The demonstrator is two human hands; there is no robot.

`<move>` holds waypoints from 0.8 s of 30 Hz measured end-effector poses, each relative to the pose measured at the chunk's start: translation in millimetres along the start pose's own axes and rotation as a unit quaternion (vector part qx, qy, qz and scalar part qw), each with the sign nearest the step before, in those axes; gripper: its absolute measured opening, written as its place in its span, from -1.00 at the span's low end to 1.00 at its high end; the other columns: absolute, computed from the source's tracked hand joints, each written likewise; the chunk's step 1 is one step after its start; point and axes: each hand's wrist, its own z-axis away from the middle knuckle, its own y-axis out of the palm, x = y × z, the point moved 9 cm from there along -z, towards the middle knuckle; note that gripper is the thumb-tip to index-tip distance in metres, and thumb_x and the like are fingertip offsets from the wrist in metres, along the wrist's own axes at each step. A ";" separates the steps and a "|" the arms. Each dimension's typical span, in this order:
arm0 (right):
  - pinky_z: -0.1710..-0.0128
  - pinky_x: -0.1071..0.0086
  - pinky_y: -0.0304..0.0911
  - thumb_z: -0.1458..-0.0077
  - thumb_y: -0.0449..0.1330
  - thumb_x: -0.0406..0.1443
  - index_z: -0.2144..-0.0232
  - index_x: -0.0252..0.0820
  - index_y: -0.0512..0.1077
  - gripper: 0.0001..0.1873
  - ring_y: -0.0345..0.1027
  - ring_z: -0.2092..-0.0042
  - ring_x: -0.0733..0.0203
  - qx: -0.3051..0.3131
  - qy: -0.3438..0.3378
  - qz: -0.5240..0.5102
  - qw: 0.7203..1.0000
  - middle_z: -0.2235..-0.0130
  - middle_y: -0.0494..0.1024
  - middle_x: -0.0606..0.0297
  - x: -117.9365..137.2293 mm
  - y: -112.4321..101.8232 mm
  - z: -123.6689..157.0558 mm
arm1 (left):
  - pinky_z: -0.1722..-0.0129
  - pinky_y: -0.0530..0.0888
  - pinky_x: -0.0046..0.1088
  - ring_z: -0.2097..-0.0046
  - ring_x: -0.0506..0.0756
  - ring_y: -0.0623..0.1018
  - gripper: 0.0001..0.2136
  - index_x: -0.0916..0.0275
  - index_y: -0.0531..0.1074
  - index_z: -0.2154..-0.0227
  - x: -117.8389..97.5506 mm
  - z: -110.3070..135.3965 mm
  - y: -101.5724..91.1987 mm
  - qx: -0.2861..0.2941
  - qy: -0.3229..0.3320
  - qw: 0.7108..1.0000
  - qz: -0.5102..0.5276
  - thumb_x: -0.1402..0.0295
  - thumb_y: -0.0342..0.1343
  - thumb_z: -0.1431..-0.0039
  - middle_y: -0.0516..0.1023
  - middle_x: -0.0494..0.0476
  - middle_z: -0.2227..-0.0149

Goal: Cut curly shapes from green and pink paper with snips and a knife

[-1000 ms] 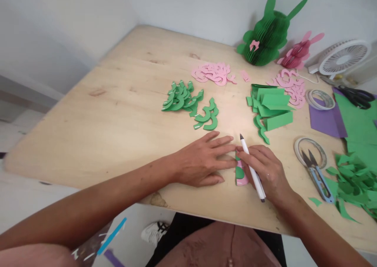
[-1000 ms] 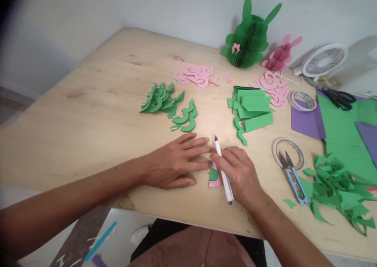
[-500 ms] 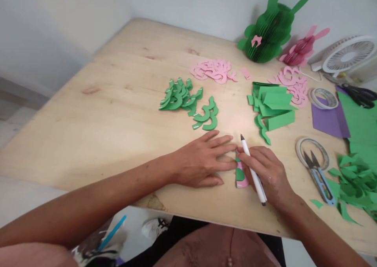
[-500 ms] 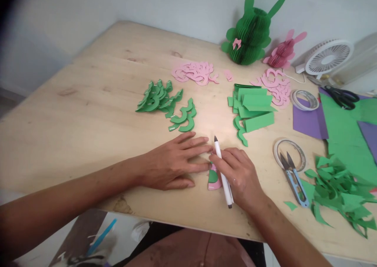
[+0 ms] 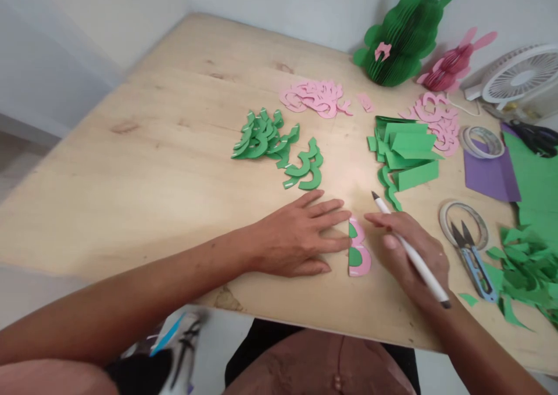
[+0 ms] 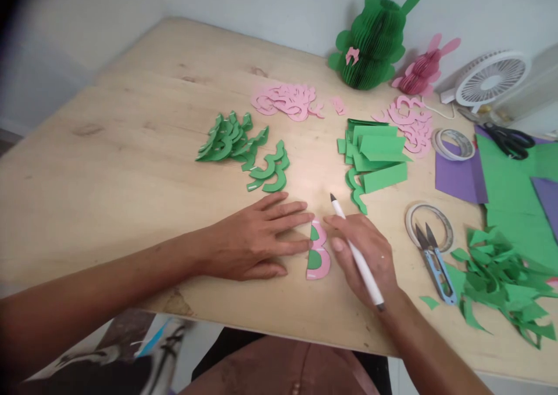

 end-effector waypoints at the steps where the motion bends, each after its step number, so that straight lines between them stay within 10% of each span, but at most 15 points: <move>1: 0.16 0.23 0.34 -0.23 0.06 -0.32 -0.03 -0.11 0.41 -0.67 0.45 0.16 0.10 -0.013 0.031 -0.018 0.999 0.14 0.57 0.16 -4.1 -5.3 1.4 | -0.23 0.07 0.03 -0.27 0.31 0.19 -0.59 0.11 0.35 -0.09 -0.1 0.0 0.1 -0.001 0.000 1.000 0.001 0.16 0.05 -0.20 0.25 0.30 -0.24; 13: 0.42 0.51 0.31 -0.08 0.25 -0.27 0.36 -0.08 0.49 -0.96 0.38 0.41 0.32 -0.078 0.307 -0.157 0.936 0.43 0.51 0.39 -25.6 -10.5 15.5 | -0.23 0.07 0.02 -0.27 0.31 0.19 -0.58 0.11 0.35 -0.09 1.0 0.1 -2.2 -0.009 -0.002 1.000 0.009 0.16 0.07 -0.19 0.25 0.29 -0.24; 24: 0.61 0.53 0.20 -0.07 0.24 -0.31 0.40 -0.13 0.47 -0.98 0.28 0.54 0.36 -0.094 0.272 -0.137 0.948 0.50 0.49 0.40 -29.3 12.3 13.6 | -0.22 0.09 0.02 -0.26 0.30 0.21 -0.58 0.10 0.35 -0.09 1.3 0.7 -3.8 -0.017 -0.004 1.000 0.015 0.17 0.09 -0.18 0.27 0.28 -0.23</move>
